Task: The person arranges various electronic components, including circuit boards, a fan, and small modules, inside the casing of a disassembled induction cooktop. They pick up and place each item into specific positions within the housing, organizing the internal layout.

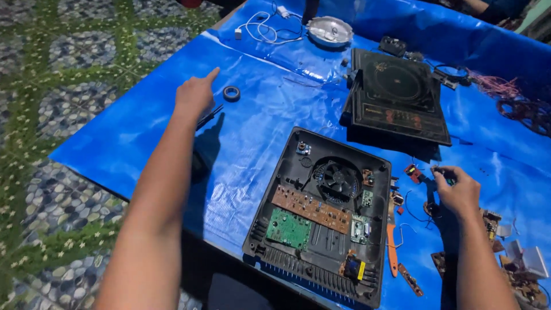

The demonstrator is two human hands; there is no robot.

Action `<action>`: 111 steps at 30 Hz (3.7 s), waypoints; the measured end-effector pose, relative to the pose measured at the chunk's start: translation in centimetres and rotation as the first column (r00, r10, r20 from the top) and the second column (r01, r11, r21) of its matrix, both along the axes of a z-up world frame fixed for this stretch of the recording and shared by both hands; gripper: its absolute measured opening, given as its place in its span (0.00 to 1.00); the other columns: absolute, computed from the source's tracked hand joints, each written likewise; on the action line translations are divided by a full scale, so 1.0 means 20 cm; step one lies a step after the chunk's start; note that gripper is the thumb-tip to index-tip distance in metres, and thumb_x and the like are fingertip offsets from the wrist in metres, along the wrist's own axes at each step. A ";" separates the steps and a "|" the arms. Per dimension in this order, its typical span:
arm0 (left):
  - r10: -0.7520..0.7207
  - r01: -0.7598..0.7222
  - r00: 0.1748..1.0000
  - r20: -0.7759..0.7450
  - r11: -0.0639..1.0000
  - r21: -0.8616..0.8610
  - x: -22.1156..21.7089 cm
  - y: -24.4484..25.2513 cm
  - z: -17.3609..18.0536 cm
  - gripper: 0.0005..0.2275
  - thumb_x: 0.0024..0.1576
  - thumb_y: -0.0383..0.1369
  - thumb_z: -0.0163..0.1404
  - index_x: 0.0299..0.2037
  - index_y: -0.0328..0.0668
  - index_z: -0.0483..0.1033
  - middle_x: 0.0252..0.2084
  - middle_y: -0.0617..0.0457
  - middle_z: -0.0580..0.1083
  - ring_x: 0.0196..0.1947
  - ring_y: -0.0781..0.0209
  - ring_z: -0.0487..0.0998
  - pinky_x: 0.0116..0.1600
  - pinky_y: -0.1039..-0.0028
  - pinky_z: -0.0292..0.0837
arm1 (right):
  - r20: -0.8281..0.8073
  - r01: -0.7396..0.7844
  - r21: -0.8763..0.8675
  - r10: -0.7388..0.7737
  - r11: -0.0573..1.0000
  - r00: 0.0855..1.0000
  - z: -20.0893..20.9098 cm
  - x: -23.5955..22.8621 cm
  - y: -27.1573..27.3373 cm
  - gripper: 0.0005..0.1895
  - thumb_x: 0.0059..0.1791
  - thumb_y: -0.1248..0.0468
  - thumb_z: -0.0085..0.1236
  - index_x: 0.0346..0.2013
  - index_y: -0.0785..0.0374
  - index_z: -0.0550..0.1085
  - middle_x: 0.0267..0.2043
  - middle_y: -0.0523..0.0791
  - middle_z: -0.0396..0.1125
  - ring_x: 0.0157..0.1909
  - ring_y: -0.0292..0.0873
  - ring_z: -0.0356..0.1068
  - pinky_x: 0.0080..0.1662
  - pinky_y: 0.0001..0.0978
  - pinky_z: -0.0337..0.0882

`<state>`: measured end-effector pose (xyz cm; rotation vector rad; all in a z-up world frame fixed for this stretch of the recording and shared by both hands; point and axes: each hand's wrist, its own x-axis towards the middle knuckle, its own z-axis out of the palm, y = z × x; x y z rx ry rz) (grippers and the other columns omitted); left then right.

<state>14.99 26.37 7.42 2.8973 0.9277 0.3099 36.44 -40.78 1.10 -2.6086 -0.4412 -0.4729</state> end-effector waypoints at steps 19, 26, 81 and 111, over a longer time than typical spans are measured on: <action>-0.088 0.087 0.996 -0.004 0.974 0.208 0.56 -0.30 0.11 0.27 0.65 0.30 0.43 0.74 0.75 0.62 0.43 0.44 0.81 0.36 0.47 0.83 0.40 0.57 0.75 | -0.054 0.047 -0.008 -0.047 0.999 0.997 0.04 -0.04 0.03 0.16 0.53 0.60 0.64 0.52 0.66 0.81 0.46 0.57 0.76 0.39 0.54 0.75 0.40 0.44 0.72; -0.160 0.148 0.986 0.052 0.971 0.186 0.37 -0.43 0.04 0.33 0.59 0.28 0.48 0.77 0.59 0.56 0.39 0.39 0.81 0.32 0.40 0.83 0.34 0.52 0.78 | -0.045 0.029 0.015 -0.028 0.999 0.999 0.06 -0.09 0.02 0.15 0.53 0.61 0.64 0.50 0.68 0.81 0.44 0.56 0.76 0.39 0.52 0.75 0.40 0.42 0.73; -0.073 0.088 0.957 0.282 0.995 -0.043 -0.29 -0.78 -0.56 0.19 0.72 0.43 0.36 0.65 0.50 0.75 0.68 0.42 0.69 0.73 0.47 0.63 0.71 0.37 0.42 | 0.099 -0.201 0.089 0.192 0.976 0.976 0.04 -0.11 0.13 0.11 0.56 0.62 0.65 0.50 0.65 0.81 0.43 0.56 0.76 0.47 0.62 0.76 0.50 0.52 0.75; -0.107 0.118 0.951 0.291 0.993 -0.020 -0.29 -0.77 -0.56 0.18 0.72 0.40 0.36 0.64 0.48 0.75 0.67 0.39 0.69 0.72 0.42 0.65 0.69 0.35 0.44 | 0.372 -0.753 0.029 0.692 0.658 0.619 0.76 -0.40 1.33 0.09 0.49 0.70 0.63 0.44 0.64 0.77 0.56 0.53 0.73 0.59 0.60 0.72 0.55 0.51 0.74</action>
